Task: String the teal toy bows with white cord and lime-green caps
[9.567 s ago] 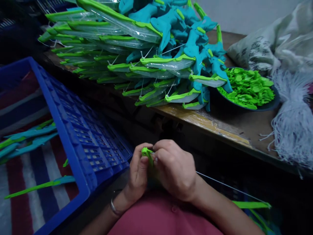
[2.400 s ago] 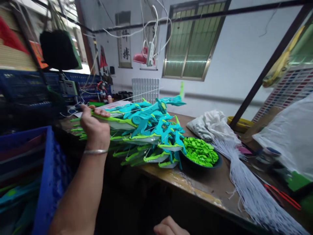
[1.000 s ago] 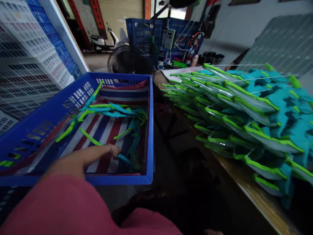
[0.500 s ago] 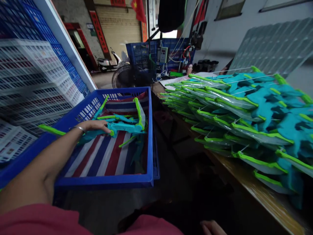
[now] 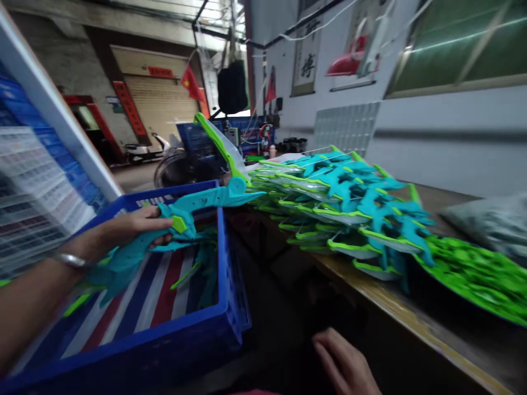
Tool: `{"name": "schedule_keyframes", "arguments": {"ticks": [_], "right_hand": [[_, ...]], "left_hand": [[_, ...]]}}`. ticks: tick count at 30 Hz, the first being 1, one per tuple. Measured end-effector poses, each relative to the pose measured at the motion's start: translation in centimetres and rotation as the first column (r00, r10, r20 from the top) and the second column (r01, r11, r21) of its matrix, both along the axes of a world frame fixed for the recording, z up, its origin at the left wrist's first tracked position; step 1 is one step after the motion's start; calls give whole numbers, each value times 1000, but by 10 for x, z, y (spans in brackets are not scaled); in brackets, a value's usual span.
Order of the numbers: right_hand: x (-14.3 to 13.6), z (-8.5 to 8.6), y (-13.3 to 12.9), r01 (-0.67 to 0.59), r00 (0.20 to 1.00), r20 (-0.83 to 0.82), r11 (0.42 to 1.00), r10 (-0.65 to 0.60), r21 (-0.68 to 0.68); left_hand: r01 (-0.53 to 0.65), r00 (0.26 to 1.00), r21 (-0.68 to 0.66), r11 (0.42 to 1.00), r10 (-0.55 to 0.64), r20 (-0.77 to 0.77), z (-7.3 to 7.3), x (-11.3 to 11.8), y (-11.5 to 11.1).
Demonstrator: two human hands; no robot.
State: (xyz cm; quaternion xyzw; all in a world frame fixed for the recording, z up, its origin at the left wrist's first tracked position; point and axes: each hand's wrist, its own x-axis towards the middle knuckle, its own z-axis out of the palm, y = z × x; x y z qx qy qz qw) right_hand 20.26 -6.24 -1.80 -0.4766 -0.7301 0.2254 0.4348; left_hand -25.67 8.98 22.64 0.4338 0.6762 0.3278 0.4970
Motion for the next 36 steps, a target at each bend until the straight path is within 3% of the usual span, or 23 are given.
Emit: {"name": "schedule_keyframes", "arguments": {"ticks": [2,4,5,9,12,15,17,21,24,26,28,30,31,33,35,36], "right_hand": [[3,29,1,159,982,-114,985,-150,73],[8,52,-1,328,913,-288,940,-290,95],[12,60,-4,370,862,-401,926,-309,81],[32,80,-16,324,558,-822,942,-117,86],[63,86,-30,408,311,-949,909,-52,84],[102,83,-58,505,46,-992,860,-117,-78],[122,72,-82,551,-65,-984,816,-167,-175],[133,42,-114,618,-148,-969,746,-200,-249],[129,25,-122,623,-201,-953,722,-226,-302],[127,18,-123,615,-218,-944,716,-249,-331],[127,16,-122,607,-216,-937,714,-276,-350],[128,16,-120,602,-197,-933,714,-302,-358],[129,17,-118,600,-180,-932,716,-314,-357],[130,21,-114,594,-131,-934,728,-333,-343],[129,27,-110,580,-72,-936,749,-345,-320],[128,30,-109,570,-32,-936,763,-351,-306]], "left_hand": [[223,974,80,972,-225,21,-5,45,-15],[460,882,203,864,-471,9,-17,94,-32],[524,844,208,826,-536,1,-25,120,-41],[653,749,123,748,-661,45,-62,222,-74],[827,554,83,556,-831,49,-89,293,-89],[932,349,104,347,-937,2,-118,352,-95],[966,235,115,231,-972,-20,-142,381,-96],[993,57,105,57,-998,7,-198,410,-96],[996,-73,48,-70,-996,46,-218,413,-87],[982,-190,0,-190,-980,64,-208,418,-75],[960,-278,-24,-279,-960,40,-182,430,-63],[977,-195,73,-201,-977,-80,-148,450,-55],[967,-172,165,-195,-975,-143,-131,461,-55],[896,-165,377,-233,-965,-203,-102,485,-60],[833,-200,472,-289,-952,-230,-83,506,-70],[803,-196,523,-287,-955,-222,-77,516,-77]]}}
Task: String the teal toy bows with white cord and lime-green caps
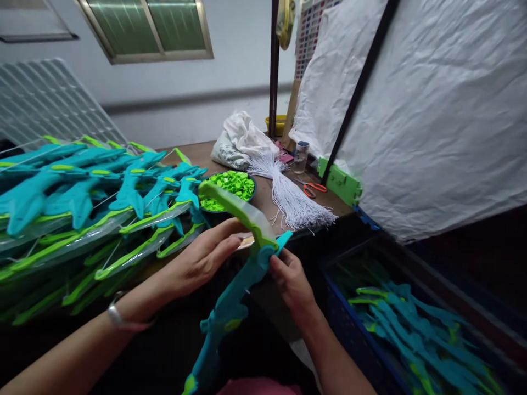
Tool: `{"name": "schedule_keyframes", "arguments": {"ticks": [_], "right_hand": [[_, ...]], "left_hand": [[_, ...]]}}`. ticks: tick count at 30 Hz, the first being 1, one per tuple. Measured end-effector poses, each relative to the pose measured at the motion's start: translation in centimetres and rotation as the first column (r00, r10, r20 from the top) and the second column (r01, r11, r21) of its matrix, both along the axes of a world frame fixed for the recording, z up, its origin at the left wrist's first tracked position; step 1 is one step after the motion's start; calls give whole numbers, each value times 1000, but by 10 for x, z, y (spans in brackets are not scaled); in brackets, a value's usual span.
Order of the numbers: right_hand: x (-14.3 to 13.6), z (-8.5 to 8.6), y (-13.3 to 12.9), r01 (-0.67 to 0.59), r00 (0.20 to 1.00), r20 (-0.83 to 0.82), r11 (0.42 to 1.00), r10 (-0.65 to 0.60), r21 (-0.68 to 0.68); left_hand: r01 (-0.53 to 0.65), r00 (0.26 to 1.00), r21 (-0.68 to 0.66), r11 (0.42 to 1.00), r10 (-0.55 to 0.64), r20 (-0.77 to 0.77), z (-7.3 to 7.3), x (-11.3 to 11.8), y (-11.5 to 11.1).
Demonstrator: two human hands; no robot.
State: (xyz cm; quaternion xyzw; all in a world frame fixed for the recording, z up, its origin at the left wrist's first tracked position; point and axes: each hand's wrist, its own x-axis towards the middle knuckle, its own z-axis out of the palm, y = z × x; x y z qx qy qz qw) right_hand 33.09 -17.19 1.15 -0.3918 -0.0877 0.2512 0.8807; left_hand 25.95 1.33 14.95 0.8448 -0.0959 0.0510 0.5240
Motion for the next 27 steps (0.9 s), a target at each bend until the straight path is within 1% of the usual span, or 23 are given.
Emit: {"name": "schedule_keyframes", "arguments": {"ticks": [2,4,5,7,9,10,14,16,18,20,22,23,24,25,26,27], "right_hand": [[-1,6,0,-67,992,106,998,68,-18],[0,10,-2,-136,962,232,990,143,-43],[1,11,-4,-159,944,284,986,169,-56],[4,11,-6,-166,926,332,983,181,-75],[6,9,-6,-144,929,329,985,167,-92],[5,6,-5,-135,935,317,986,160,-100],[-4,-3,3,-126,969,201,988,143,-93],[-8,-5,4,-124,976,167,988,138,-92],[-5,-4,2,-121,974,179,987,139,-104],[4,3,-3,-90,968,223,990,114,-112],[17,15,-10,-10,957,287,993,42,-114],[24,23,-12,36,946,325,992,5,-118],[30,32,-14,74,931,365,990,-25,-123],[34,40,-14,90,915,403,986,-28,-137],[38,48,-13,81,901,434,982,0,-168],[39,55,-11,49,890,452,976,55,-214]], "left_hand": [[-2,997,-62,998,7,77,7,18,-12],[24,995,-146,989,-9,99,9,35,-21],[57,996,-202,978,-42,80,8,42,-26],[113,993,-351,929,-116,15,6,55,-34],[92,986,-483,871,-146,-76,0,62,-42],[69,983,-515,855,-147,-112,-3,64,-45],[23,974,-528,849,-138,-178,-15,59,-48],[-16,976,-582,813,-115,-187,-20,55,-44],[-35,978,-635,772,-104,-180,-24,53,-37],[-14,978,-663,748,-127,-164,-27,52,-29],[19,972,-660,751,-168,-164,-32,51,-24],[24,968,-645,764,-180,-177,-35,51,-23],[25,964,-614,789,-182,-194,-38,51,-23],[30,963,-563,826,-174,-204,-43,50,-24],[37,965,-502,864,-162,-208,-48,50,-27],[41,968,-445,894,-146,-203,-53,48,-30]]}}
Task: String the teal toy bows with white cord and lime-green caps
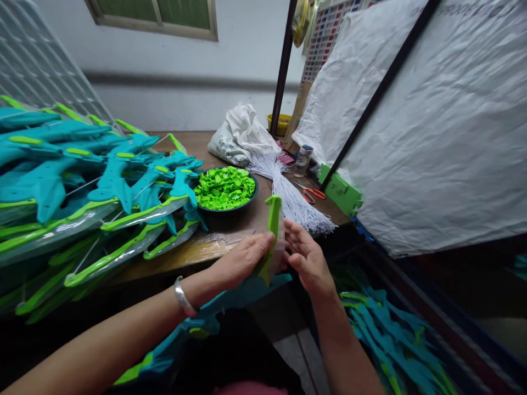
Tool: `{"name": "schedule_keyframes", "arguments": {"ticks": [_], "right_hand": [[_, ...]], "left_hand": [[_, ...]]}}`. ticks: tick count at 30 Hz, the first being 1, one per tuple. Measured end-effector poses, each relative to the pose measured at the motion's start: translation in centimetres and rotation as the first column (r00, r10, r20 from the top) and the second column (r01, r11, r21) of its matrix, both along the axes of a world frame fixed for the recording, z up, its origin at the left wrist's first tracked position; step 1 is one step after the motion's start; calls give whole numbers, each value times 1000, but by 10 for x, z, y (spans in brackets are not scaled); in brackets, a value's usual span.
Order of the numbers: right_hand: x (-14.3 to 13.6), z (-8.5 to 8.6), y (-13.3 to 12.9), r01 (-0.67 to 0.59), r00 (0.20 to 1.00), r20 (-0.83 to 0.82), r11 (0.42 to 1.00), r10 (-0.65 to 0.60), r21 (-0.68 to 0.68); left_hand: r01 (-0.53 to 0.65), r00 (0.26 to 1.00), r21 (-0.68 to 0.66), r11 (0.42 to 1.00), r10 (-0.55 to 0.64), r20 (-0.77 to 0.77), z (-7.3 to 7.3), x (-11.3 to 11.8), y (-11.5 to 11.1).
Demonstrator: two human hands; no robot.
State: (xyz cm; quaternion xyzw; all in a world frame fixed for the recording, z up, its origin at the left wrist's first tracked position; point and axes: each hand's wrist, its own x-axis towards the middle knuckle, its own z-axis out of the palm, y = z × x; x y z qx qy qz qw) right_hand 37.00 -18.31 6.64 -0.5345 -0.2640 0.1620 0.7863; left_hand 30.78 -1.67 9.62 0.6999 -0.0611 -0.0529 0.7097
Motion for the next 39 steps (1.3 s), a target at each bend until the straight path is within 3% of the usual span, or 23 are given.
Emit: {"name": "schedule_keyframes", "arguments": {"ticks": [4,9,11,13,14,16,18,20,23,26,28,30,33,39], "right_hand": [[-4,3,14,-134,991,-49,978,127,-160],[-3,-23,13,1,978,-208,999,-12,-54],[3,-32,6,24,954,-297,1000,-28,-15],[10,-39,0,51,932,-359,999,-50,-6],[13,-42,-3,65,924,-378,998,-64,-10],[16,-47,-5,85,913,-399,996,-87,-23],[16,-51,-5,89,910,-403,996,-93,-30],[14,-52,-3,83,912,-400,996,-88,-30],[8,-46,1,69,920,-387,998,-69,-13],[0,-37,5,65,932,-359,998,-53,22],[-7,-32,9,52,941,-337,998,-36,38],[-13,-29,12,25,945,-327,999,-13,34],[-21,-27,16,-18,941,-339,1000,18,5],[-25,-18,21,-34,940,-340,998,14,-53]], "left_hand": [[-59,998,94,994,57,28,-19,-12,-10],[-262,965,239,935,247,90,-40,-66,5],[-296,949,128,947,306,-71,-59,-100,15],[-271,912,-86,959,228,-342,-88,-136,22],[-288,867,-198,937,168,-470,-105,-153,23],[-436,720,-275,857,149,-677,-139,-180,24],[-621,590,-257,741,225,-776,-167,-197,22],[-738,545,-287,611,287,-788,-184,-204,22],[-784,593,-447,430,306,-745,-189,-199,27],[-784,618,-595,177,313,-722,-184,-191,33],[-769,609,-639,-2,305,-732,-182,-188,34],[-750,604,-652,-109,289,-743,-182,-189,33],[-742,602,-654,-148,282,-747,-187,-193,30],[-768,577,-625,-139,273,-770,-186,-203,27]]}}
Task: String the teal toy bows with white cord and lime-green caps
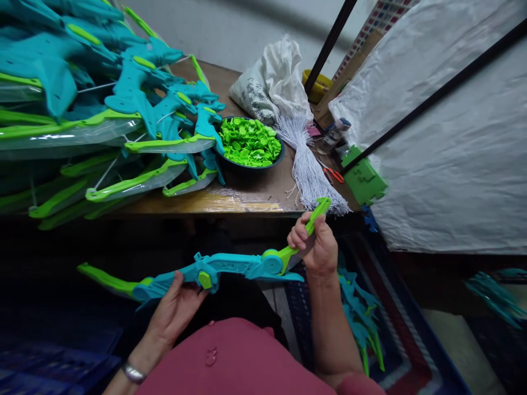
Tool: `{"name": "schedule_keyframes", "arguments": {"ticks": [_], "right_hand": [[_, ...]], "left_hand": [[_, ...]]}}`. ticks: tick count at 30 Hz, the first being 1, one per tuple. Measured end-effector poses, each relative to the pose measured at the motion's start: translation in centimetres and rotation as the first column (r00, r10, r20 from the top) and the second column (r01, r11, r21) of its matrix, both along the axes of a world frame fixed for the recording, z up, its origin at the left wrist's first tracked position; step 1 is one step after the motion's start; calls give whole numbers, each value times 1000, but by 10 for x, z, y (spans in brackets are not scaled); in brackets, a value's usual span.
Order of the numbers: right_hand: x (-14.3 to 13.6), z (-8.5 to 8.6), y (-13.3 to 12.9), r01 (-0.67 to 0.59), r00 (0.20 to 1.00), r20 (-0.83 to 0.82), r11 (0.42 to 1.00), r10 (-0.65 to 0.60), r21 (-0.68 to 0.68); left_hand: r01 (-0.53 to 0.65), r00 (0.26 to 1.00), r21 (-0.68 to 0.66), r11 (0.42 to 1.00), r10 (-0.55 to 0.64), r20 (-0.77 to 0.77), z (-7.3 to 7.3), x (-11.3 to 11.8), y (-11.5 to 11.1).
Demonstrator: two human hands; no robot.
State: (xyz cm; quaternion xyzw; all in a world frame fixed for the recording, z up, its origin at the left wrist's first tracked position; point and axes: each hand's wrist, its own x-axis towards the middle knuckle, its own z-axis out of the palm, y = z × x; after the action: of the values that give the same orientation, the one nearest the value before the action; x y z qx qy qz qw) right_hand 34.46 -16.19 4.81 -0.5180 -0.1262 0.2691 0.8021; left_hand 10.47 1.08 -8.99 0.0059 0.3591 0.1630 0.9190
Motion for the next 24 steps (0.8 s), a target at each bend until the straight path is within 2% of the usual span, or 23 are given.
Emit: {"name": "schedule_keyframes", "arguments": {"ticks": [4,6,8,9,11,13,15,20,24], "right_hand": [[-8,-1,2,-24,999,-25,999,25,44],[-9,-8,0,-102,994,-35,994,103,35],[-2,-19,-5,-158,987,21,986,160,-57],[5,-25,-8,-133,986,80,980,145,-145],[26,-40,-12,30,973,225,946,45,-321],[52,-55,-12,214,934,355,872,-50,-440],[76,-70,-6,316,892,447,794,-62,-520],[117,-91,28,513,776,628,529,50,-676],[140,-96,52,592,753,643,282,139,-755]], "left_hand": [[-6,1000,-35,999,5,-30,5,-5,1],[2,998,-53,999,-5,-64,8,-8,2],[7,996,-50,999,-12,-88,11,-10,4],[3,995,-48,999,-8,-103,12,-11,6],[-18,990,-37,999,13,-141,13,-14,10],[-49,980,-26,998,43,-193,13,-17,13],[-68,971,-20,997,62,-232,11,-22,13],[-26,975,48,999,36,-220,3,-35,8],[-71,950,19,997,73,-302,5,-34,9]]}}
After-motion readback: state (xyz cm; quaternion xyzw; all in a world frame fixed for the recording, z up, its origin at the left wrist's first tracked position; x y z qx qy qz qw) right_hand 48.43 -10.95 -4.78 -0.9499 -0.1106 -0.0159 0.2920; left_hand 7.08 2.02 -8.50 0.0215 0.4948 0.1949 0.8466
